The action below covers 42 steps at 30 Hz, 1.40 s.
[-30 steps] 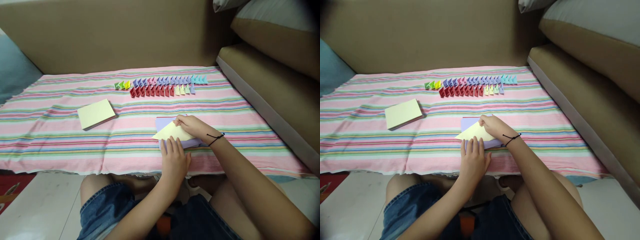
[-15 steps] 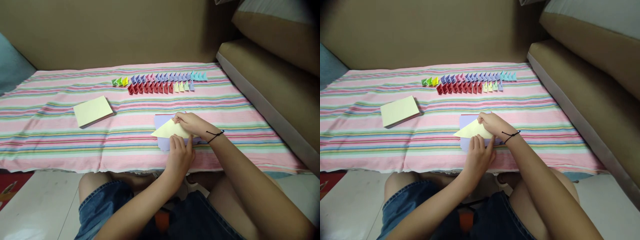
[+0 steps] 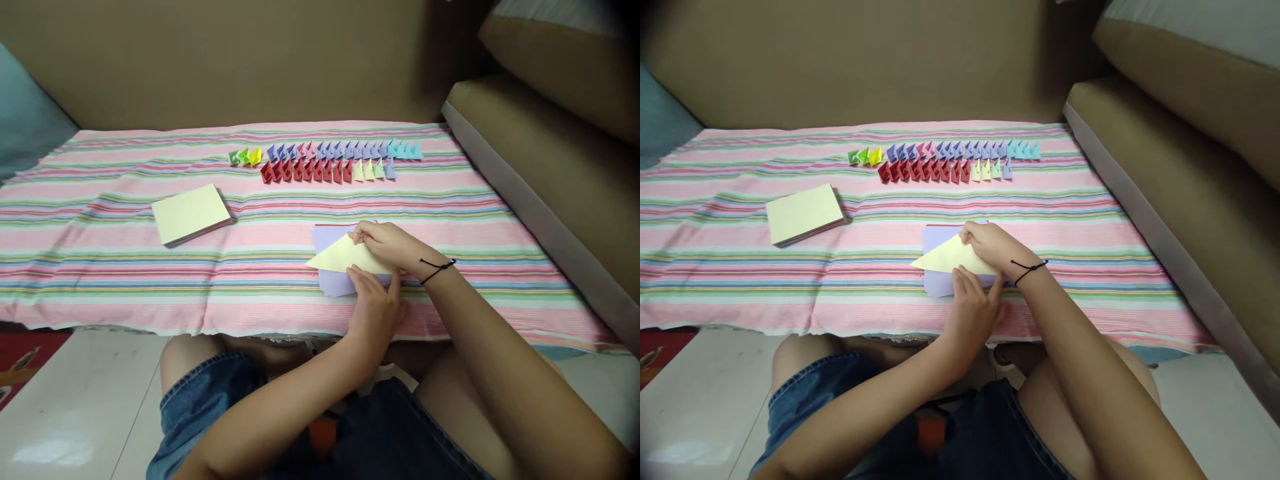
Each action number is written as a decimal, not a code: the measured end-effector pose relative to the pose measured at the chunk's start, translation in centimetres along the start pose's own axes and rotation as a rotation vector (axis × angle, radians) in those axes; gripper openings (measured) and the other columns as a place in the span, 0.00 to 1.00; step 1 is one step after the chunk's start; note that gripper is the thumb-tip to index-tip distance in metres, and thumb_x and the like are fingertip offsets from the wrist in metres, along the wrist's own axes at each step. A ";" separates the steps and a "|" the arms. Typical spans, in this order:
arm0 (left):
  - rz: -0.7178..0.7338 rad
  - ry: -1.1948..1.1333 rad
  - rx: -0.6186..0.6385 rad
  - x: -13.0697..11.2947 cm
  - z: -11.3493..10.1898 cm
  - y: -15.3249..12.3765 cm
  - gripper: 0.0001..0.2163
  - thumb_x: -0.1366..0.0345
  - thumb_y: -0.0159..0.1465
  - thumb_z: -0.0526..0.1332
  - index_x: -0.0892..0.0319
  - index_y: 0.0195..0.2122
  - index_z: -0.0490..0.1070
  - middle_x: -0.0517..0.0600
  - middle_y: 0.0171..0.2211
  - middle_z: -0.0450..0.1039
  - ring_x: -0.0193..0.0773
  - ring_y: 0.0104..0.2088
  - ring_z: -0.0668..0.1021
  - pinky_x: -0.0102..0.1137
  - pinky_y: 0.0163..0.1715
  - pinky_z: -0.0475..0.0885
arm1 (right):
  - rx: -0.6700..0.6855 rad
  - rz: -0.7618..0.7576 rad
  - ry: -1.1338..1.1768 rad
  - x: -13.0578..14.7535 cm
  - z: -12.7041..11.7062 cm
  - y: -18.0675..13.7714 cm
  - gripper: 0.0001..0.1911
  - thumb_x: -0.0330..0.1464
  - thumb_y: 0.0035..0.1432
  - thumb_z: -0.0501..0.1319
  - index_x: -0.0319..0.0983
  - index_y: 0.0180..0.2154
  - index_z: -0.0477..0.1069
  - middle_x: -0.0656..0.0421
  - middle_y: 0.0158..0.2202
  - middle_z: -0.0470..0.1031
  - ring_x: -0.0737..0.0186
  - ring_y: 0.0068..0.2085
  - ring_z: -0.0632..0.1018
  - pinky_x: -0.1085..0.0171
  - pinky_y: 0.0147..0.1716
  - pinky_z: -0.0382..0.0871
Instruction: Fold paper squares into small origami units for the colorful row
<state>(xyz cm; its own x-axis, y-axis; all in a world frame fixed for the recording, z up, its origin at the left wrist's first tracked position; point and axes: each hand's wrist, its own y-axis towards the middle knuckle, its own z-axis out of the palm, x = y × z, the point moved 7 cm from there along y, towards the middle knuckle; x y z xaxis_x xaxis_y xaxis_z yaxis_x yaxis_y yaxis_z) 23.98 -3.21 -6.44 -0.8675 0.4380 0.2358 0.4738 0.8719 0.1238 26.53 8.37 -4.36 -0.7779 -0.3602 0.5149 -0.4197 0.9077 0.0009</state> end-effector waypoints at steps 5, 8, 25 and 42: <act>0.035 0.041 0.026 -0.9 0.7 0.2 0.28 0.54 0.64 0.52 0.58 0.63 0.52 0.71 0.47 0.71 0.62 0.49 0.73 0.59 0.47 0.58 | -0.004 -0.020 0.004 -0.1 0.1 -0.1 0.13 0.25 0.57 0.47 0.39 0.36 0.69 0.59 0.40 0.77 0.61 0.39 0.76 0.63 0.41 0.63; 0.032 0.043 0.042 -1.1 0.8 0.2 0.28 0.54 0.64 0.52 0.56 0.63 0.51 0.71 0.48 0.71 0.62 0.49 0.73 0.59 0.47 0.58 | -0.001 -0.022 0.009 -0.2 0.1 0.0 0.13 0.25 0.57 0.47 0.39 0.35 0.69 0.58 0.41 0.77 0.61 0.41 0.76 0.63 0.42 0.63; -0.053 -0.205 -0.268 3.7 -0.4 -2.0 0.24 0.61 0.64 0.49 0.80 0.51 0.66 0.69 0.50 0.70 0.53 0.49 0.73 0.42 0.51 0.66 | 0.085 -0.071 0.046 0.1 0.6 -0.5 0.15 0.32 0.46 0.64 0.40 0.38 0.64 0.54 0.45 0.74 0.55 0.48 0.75 0.63 0.42 0.66; 0.350 -0.233 -0.276 12.7 -0.6 -3.2 0.12 0.72 0.66 0.50 0.63 0.46 0.69 0.53 0.43 0.75 0.42 0.46 0.73 0.40 0.51 0.62 | 0.129 -0.049 0.030 -0.1 1.0 -0.3 0.20 0.31 0.41 0.68 0.41 0.37 0.62 0.55 0.45 0.73 0.53 0.48 0.73 0.59 0.43 0.66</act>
<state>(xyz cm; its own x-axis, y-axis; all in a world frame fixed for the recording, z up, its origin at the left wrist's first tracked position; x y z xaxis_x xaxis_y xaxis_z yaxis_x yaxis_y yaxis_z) 11.57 -0.55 -3.28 -0.6453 0.7585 0.0908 0.7374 0.5875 0.3334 26.29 7.90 -5.29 -0.7413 -0.3954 0.5423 -0.5153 0.8530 -0.0825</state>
